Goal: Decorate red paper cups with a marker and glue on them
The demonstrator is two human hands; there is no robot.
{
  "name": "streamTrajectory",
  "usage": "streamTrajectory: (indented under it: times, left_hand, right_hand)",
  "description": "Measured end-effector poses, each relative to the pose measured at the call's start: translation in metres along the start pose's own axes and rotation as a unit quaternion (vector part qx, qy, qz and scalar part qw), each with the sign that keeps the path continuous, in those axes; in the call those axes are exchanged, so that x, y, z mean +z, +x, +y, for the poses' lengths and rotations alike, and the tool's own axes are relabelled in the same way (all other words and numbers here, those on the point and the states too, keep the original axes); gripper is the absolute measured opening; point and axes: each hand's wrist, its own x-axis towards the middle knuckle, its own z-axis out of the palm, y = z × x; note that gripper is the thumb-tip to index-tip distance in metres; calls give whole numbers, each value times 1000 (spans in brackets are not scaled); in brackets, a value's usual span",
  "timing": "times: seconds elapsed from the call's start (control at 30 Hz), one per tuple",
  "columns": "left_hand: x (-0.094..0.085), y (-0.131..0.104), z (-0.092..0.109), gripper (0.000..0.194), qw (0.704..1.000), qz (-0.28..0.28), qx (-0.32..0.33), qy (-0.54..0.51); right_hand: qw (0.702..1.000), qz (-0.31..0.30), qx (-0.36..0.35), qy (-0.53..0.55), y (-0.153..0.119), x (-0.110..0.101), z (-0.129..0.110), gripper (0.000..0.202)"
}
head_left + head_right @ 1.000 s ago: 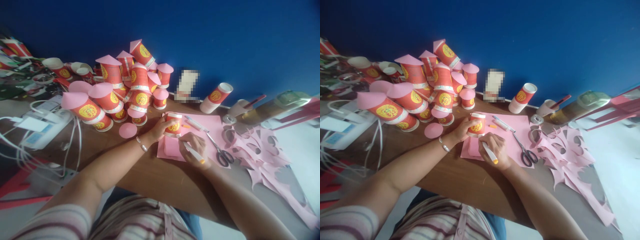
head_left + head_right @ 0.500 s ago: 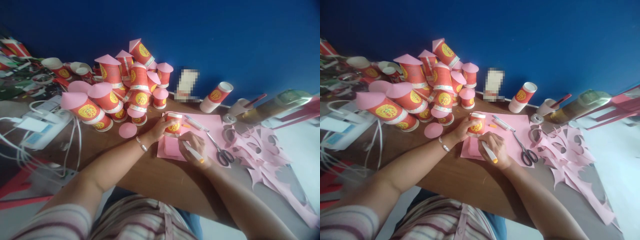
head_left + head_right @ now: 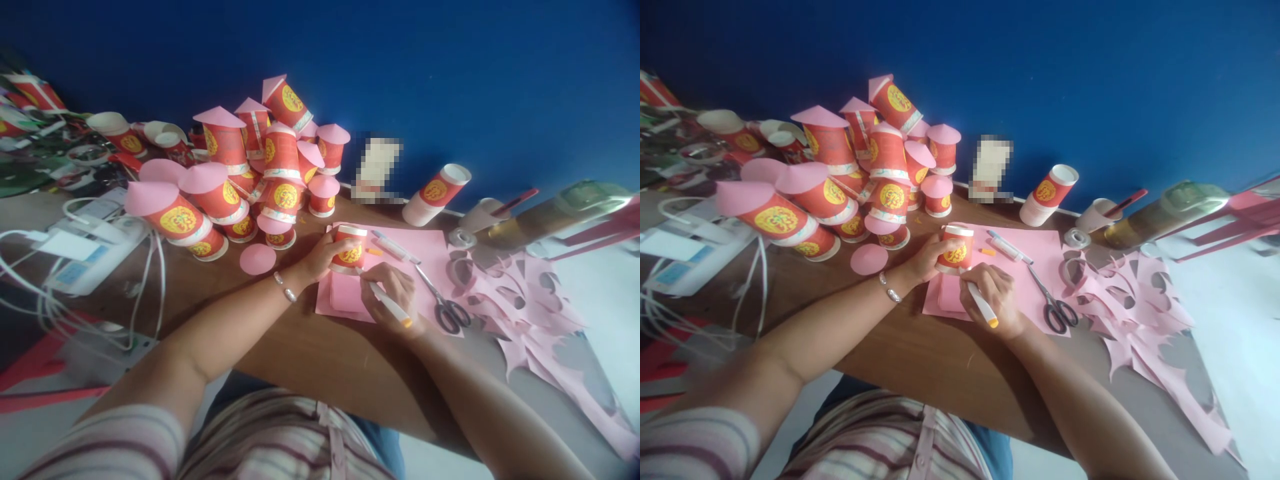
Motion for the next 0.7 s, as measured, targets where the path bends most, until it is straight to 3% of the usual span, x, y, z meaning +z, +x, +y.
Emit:
streamTrajectory:
  times: [0.7]
  left_hand:
    - [3, -2, 2, 42, 1000, 15, 8, 8]
  right_hand:
    - [1000, -1, -31, 5, 4, -3, -5, 18]
